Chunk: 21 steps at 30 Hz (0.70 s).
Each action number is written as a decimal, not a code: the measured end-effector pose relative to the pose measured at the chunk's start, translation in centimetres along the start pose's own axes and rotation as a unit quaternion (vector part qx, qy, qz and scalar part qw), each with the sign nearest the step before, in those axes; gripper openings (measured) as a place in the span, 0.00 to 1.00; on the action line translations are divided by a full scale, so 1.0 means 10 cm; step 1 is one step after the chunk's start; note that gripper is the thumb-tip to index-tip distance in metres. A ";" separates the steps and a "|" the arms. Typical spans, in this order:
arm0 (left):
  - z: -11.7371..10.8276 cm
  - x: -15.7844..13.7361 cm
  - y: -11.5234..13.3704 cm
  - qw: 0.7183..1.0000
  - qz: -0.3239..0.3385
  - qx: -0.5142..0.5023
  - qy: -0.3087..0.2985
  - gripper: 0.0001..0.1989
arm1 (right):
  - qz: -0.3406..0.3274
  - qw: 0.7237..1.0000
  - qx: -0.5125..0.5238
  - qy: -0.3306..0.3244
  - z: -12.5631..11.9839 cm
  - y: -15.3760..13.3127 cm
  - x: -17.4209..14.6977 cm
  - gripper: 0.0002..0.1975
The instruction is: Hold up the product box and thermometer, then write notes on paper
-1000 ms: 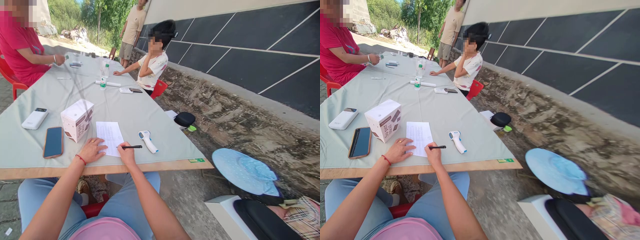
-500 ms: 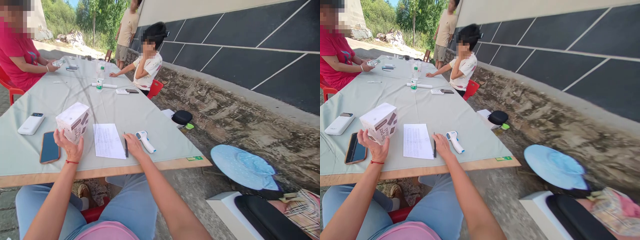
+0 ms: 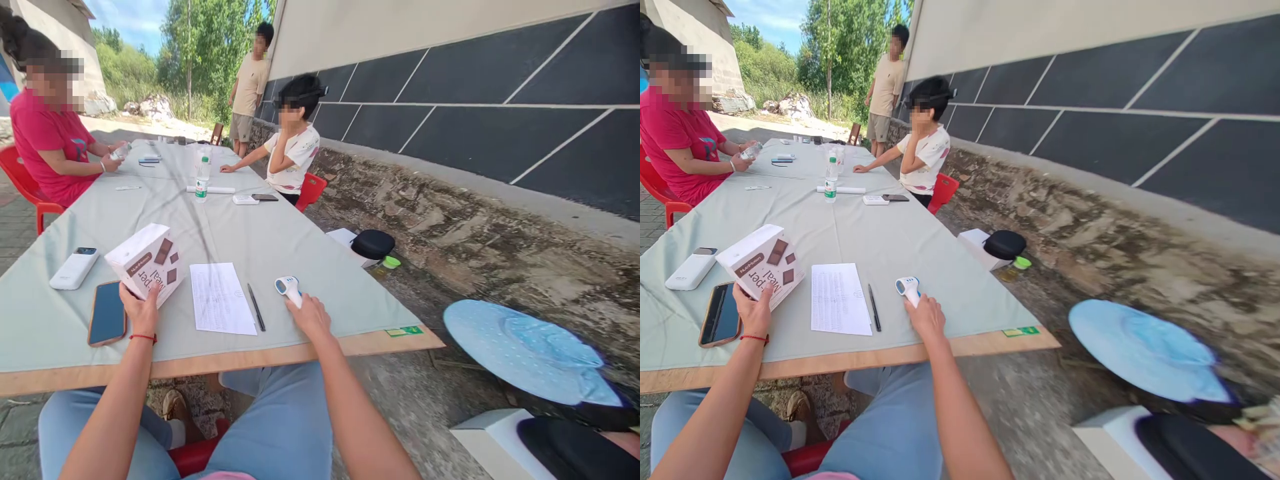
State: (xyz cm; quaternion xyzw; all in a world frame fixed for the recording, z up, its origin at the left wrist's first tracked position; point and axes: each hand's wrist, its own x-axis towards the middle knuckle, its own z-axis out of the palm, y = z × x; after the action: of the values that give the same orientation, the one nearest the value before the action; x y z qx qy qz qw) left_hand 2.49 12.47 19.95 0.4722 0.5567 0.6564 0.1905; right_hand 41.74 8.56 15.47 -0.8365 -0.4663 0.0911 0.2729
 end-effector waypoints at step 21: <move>0.06 -0.20 0.24 0.957 -0.026 -0.022 -0.287 0.32 | -0.068 0.761 0.601 -0.235 0.03 -1.88 -1.44 0.16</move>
State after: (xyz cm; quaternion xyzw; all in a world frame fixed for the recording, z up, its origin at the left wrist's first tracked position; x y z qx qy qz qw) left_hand 4.59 10.46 21.30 0.6218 0.4759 0.5001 0.3698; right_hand 19.99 4.49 23.93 -0.4191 -0.4207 0.5278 0.6072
